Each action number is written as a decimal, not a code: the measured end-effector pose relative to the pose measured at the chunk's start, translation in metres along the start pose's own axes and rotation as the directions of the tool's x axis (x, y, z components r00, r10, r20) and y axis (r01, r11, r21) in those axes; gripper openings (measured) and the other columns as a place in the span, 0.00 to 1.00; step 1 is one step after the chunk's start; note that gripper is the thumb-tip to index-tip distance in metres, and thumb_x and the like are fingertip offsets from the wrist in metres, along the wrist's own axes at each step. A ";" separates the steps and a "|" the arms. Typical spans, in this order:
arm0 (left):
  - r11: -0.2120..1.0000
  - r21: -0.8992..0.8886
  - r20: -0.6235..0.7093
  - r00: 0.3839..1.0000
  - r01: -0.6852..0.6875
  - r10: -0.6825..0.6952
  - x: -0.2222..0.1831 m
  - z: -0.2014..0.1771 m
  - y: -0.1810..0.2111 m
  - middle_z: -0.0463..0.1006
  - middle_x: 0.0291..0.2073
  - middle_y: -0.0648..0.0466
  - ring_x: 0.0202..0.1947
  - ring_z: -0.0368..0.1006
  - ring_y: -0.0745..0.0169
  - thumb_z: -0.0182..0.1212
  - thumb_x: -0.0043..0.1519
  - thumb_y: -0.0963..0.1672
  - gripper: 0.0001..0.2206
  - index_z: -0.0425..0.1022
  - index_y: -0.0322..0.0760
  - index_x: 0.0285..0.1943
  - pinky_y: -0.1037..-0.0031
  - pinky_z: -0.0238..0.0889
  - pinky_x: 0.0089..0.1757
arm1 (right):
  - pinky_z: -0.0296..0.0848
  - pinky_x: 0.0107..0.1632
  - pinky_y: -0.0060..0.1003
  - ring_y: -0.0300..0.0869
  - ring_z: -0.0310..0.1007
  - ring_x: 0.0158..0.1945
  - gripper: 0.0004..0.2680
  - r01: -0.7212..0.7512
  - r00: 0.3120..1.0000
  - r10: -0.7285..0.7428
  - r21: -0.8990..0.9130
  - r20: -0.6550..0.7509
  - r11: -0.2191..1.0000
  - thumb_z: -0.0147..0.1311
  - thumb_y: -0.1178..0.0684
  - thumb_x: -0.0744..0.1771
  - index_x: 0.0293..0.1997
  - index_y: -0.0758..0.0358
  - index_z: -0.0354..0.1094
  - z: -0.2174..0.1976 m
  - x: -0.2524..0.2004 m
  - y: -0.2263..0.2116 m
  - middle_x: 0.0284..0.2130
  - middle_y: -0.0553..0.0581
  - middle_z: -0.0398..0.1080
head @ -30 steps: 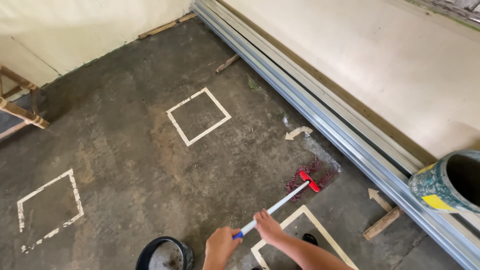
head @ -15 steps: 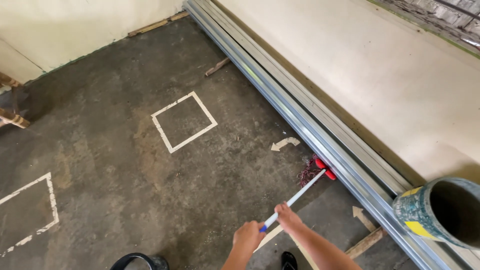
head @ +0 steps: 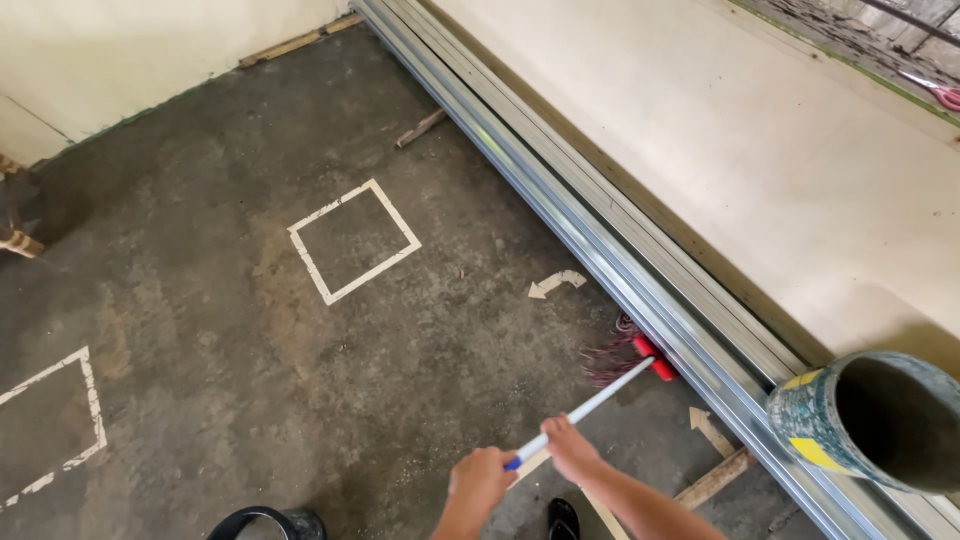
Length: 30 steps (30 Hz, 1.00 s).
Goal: Mopping a concrete floor with a mop and a bucket of soapy water.
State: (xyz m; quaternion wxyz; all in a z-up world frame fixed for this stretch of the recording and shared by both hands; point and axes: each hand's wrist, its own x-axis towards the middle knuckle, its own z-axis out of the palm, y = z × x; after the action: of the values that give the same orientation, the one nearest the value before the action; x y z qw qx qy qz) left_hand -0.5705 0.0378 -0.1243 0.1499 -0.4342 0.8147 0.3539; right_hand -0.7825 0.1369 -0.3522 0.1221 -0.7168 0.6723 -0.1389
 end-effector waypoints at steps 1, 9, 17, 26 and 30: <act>1.000 0.000 -0.006 1.000 0.001 -0.001 0.001 0.009 -0.002 0.82 0.41 0.50 0.46 0.79 0.48 0.65 0.59 0.51 0.16 0.79 0.65 0.57 0.59 0.71 0.48 | 0.58 0.66 0.54 0.58 0.62 0.56 0.10 0.005 1.000 -0.005 -0.001 -0.003 1.000 0.51 0.62 0.61 0.44 0.67 0.64 -0.004 0.000 0.003 0.47 0.63 0.63; 0.996 -0.070 0.273 0.961 0.049 -0.028 -0.047 -0.009 -0.141 0.82 0.44 0.47 0.48 0.80 0.49 0.65 0.57 0.51 0.21 0.76 0.63 0.62 0.62 0.70 0.52 | 0.53 0.70 0.51 0.61 0.57 0.64 0.12 0.079 0.961 -0.076 0.002 0.267 0.997 0.52 0.66 0.61 0.47 0.67 0.65 0.013 0.025 -0.135 0.50 0.65 0.61; 0.996 0.065 0.082 0.994 0.066 -0.071 -0.086 -0.058 -0.064 0.83 0.37 0.50 0.44 0.80 0.50 0.64 0.55 0.50 0.16 0.81 0.66 0.54 0.60 0.72 0.47 | 0.66 0.58 0.49 0.57 0.62 0.57 0.09 -0.179 0.961 0.101 0.299 0.256 0.937 0.50 0.57 0.67 0.52 0.65 0.62 -0.056 0.024 -0.152 0.49 0.64 0.62; 1.000 0.002 -0.032 0.999 0.027 -0.027 -0.029 0.058 -0.014 0.82 0.38 0.48 0.44 0.79 0.45 0.65 0.56 0.49 0.13 0.83 0.59 0.50 0.56 0.71 0.46 | 0.62 0.61 0.55 0.66 0.62 0.57 0.11 0.047 0.998 -0.048 0.029 0.043 0.998 0.53 0.60 0.61 0.46 0.69 0.65 0.017 -0.039 -0.004 0.46 0.66 0.64; 0.995 -0.029 -0.045 0.995 0.093 -0.094 -0.064 0.061 -0.060 0.81 0.42 0.51 0.47 0.78 0.48 0.64 0.56 0.49 0.17 0.81 0.64 0.55 0.58 0.70 0.48 | 0.63 0.62 0.53 0.61 0.66 0.54 0.06 0.036 0.987 -0.058 0.151 0.148 0.988 0.50 0.61 0.64 0.43 0.65 0.65 0.017 -0.031 -0.062 0.44 0.65 0.65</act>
State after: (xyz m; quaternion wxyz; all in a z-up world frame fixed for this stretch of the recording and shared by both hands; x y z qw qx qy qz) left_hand -0.4886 0.0964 -0.1587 0.1414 -0.4821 0.7919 0.3472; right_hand -0.7201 0.1715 -0.3464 0.2227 -0.7300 0.6317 -0.1361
